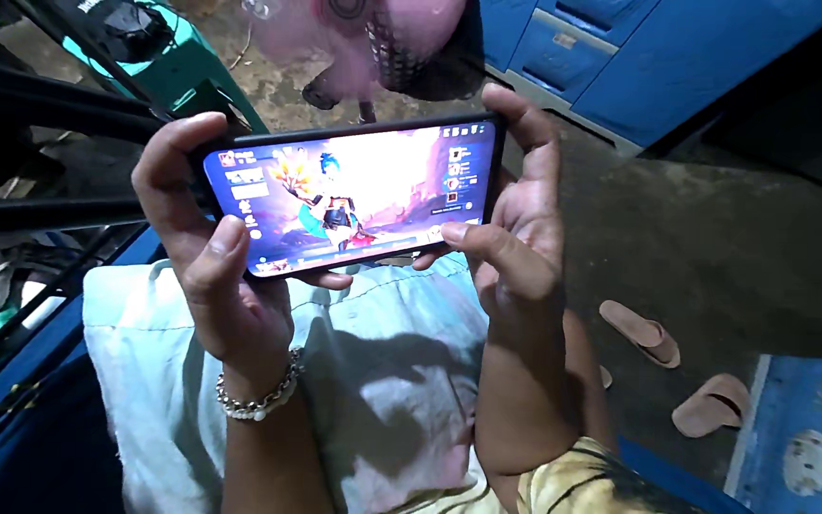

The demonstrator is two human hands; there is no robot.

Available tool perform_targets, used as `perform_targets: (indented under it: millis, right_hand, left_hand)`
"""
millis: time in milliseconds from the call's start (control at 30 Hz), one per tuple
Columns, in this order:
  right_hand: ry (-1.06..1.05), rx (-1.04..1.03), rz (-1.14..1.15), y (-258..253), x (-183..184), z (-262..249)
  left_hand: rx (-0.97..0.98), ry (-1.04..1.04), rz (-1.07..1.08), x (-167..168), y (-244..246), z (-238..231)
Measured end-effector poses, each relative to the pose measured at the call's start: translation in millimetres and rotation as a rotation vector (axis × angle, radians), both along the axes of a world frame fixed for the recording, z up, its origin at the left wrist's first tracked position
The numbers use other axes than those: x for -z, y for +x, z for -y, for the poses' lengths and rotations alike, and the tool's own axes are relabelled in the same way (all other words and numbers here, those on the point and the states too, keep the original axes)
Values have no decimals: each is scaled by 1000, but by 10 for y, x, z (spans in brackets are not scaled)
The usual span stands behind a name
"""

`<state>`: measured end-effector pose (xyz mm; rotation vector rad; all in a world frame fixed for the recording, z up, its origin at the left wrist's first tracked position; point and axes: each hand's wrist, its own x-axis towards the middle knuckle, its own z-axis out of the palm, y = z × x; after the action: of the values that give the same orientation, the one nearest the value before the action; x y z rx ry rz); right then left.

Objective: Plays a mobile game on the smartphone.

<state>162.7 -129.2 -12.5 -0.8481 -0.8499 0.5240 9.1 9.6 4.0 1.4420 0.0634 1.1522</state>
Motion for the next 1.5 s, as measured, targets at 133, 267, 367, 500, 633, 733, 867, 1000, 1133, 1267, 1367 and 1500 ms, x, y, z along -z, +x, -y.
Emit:
perform_targets:
  millis: [133,267,367,500,633,733,867,1000,1133,1267,1367,1500]
  right_hand:
    - [7,19,18,12,8,-8]
    - [16,19,19,40,3,26]
    - [7,29,31,62,1,40]
    - [2,24,73,77,-10,44]
    - [-1,29,70,52,-24,70]
    - [-12,37,55,33,-36,81]
    - [-9,60,74,-11,-49,81]
    - [-12,82,87,-54,-59,56]
    - [-6,97,105,-75,-55,28]
    - [3,106,136,-68,-52,14]
    - [10,100,113,-72,-35,0]
    - [0,113,125,-61,-22,-3]
  left_hand:
    - [10,2,-19,-12,9,11]
    - [38,-8,-43,-29,36,38]
    - [63,7,-92,-44,46,56]
    - [97,15,-93,-44,40,51]
    - [139,-23,-80,-55,15,65]
    - [157,-21,-76,-51,2,76]
    - [106,4,-47,-54,16,70]
    - [53,69,-36,-30,-6,56]
    - [30,51,-17,-42,4,57]
    - [29,52,-24,-33,-4,51]
    - [11,70,-29,-36,-2,51]
    - [34,54,-17,-20,9,50]
